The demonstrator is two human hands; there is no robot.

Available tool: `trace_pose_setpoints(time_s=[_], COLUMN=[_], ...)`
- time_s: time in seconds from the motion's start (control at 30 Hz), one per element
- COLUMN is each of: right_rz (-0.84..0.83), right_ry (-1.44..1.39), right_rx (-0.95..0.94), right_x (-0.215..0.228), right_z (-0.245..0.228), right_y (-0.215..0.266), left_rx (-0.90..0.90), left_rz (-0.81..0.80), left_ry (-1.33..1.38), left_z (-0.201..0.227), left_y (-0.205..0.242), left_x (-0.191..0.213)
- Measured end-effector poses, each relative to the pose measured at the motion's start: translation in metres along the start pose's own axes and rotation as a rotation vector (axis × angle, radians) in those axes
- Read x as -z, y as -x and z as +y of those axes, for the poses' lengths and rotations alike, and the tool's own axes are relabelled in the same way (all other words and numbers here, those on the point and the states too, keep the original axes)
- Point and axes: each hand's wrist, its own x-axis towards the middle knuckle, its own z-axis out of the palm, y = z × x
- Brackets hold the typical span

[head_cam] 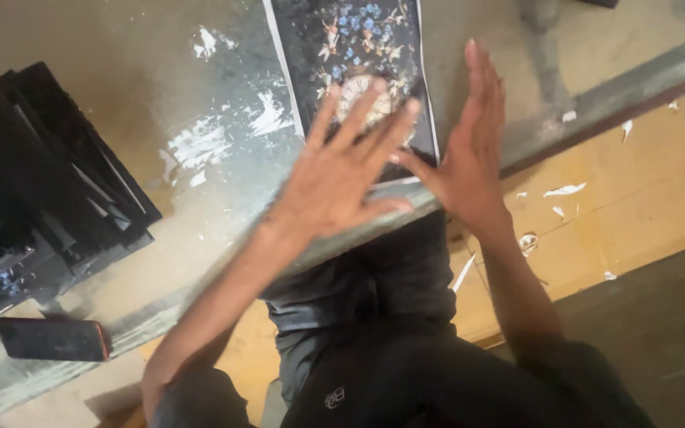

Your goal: The person assembles a photo frame by hand, placing a printed image of a clock into a white frame backing and pressing the edges to secure it. The person then flips the frame over to smooth the surface and places the finished unit on a stack of similar frames.

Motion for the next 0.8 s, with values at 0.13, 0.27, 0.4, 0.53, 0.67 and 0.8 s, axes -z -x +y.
trace_pose_setpoints(time_s=[0.13, 0.27, 0.4, 0.53, 0.67, 0.8], right_rz=[-0.012, -0.056, -0.142, -0.158, -0.142, -0.149], right_ry=[-0.034, 0.033, 0.055, 0.06, 0.055, 0.042], right_rx=[0.008, -0.018, -0.058, -0.075, -0.055, -0.062], right_x=[-0.001, 0.003, 0.004, 0.005, 0.003, 0.006], right_z=[0.004, 0.0, 0.0, -0.001, -0.002, -0.001], right_y=[-0.002, -0.006, -0.011, -0.012, -0.011, -0.013], left_rx=[0.091, -0.081, -0.05, -0.131, -0.067, -0.182], left_rz=[0.056, 0.059, 0.126, 0.078, 0.003, 0.079], left_ry=[-0.068, 0.031, -0.017, -0.061, 0.024, -0.092], left_z=[-0.032, -0.016, -0.053, -0.037, -0.056, -0.048], left_y=[0.007, 0.0, -0.019, -0.022, -0.031, -0.035], left_x=[0.019, 0.008, 0.017, 0.013, 0.025, 0.021])
